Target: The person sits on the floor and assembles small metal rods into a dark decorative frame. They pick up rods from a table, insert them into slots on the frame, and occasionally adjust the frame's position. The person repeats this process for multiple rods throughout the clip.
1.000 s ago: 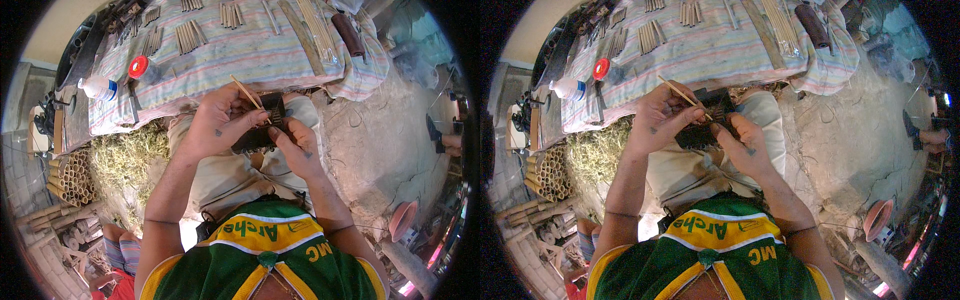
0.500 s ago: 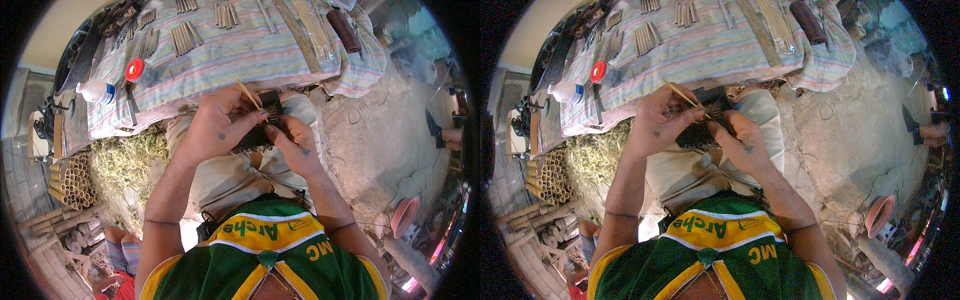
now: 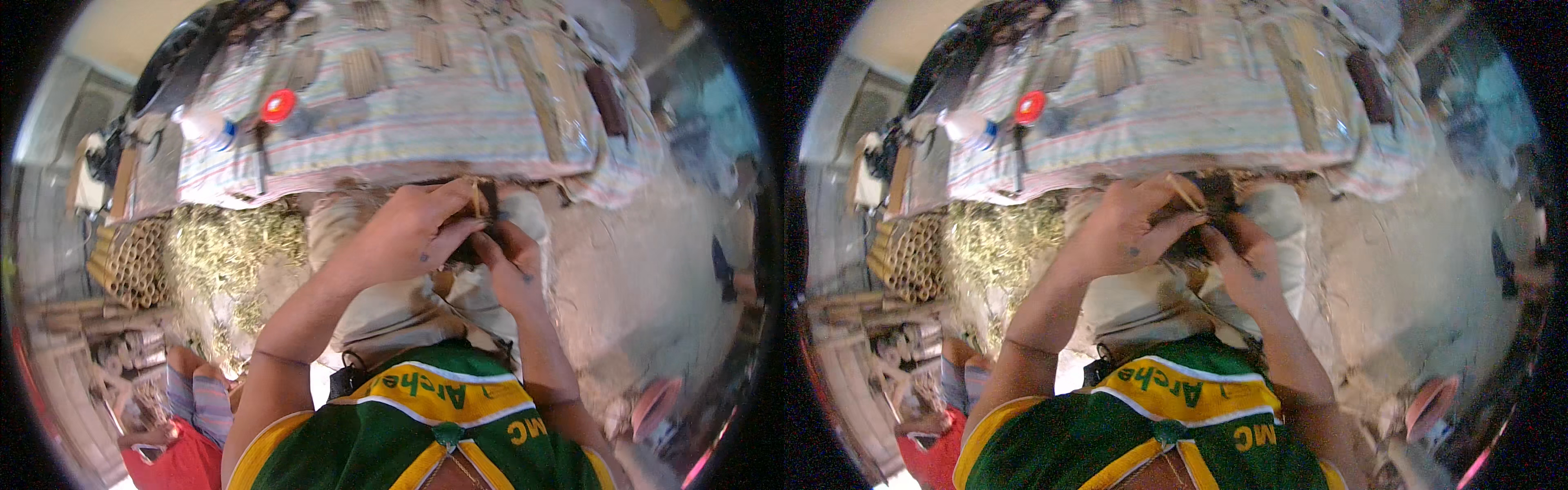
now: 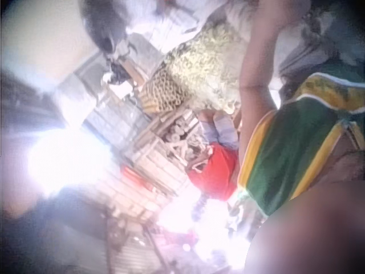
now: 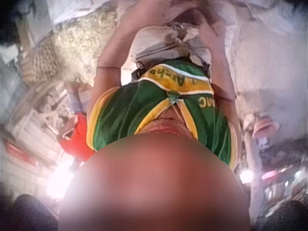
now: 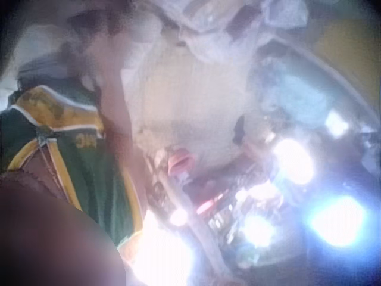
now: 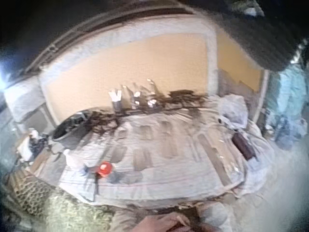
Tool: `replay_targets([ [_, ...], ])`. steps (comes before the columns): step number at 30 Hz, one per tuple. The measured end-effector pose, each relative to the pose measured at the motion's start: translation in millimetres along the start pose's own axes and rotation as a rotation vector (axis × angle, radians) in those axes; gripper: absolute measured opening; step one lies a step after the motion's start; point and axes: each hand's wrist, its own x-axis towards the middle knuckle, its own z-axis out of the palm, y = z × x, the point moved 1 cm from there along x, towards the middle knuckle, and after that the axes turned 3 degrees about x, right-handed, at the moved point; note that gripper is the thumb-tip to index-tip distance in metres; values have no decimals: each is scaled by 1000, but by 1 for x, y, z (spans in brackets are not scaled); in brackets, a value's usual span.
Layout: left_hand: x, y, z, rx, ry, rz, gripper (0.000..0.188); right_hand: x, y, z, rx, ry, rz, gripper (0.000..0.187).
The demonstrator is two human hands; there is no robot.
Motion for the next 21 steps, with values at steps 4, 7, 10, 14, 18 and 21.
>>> replay_targets([
  [4, -3, -40, -22, -132, 199, -260, 17, 2, -3, -3, -188, 29, -5, 18],
  [7, 0, -93, -51, 46, 205, -450, 23, -2, -4, -5, -110, -49, -85, 16],
  [10, -1, -140, -61, 241, 112, -457, 23, -4, -2, -4, -96, -31, -54, 15],
  [14, -1, -171, -84, 601, 195, -258, 21, -4, -1, -6, -96, -18, -54, 15],
  [18, 5, -178, -108, 732, 225, -456, 19, -5, 1, -9, -57, -17, -54, 15],
  [21, 11, -180, -100, 883, 63, -531, 17, -3, 2, -7, -68, -9, -71, 15],
])
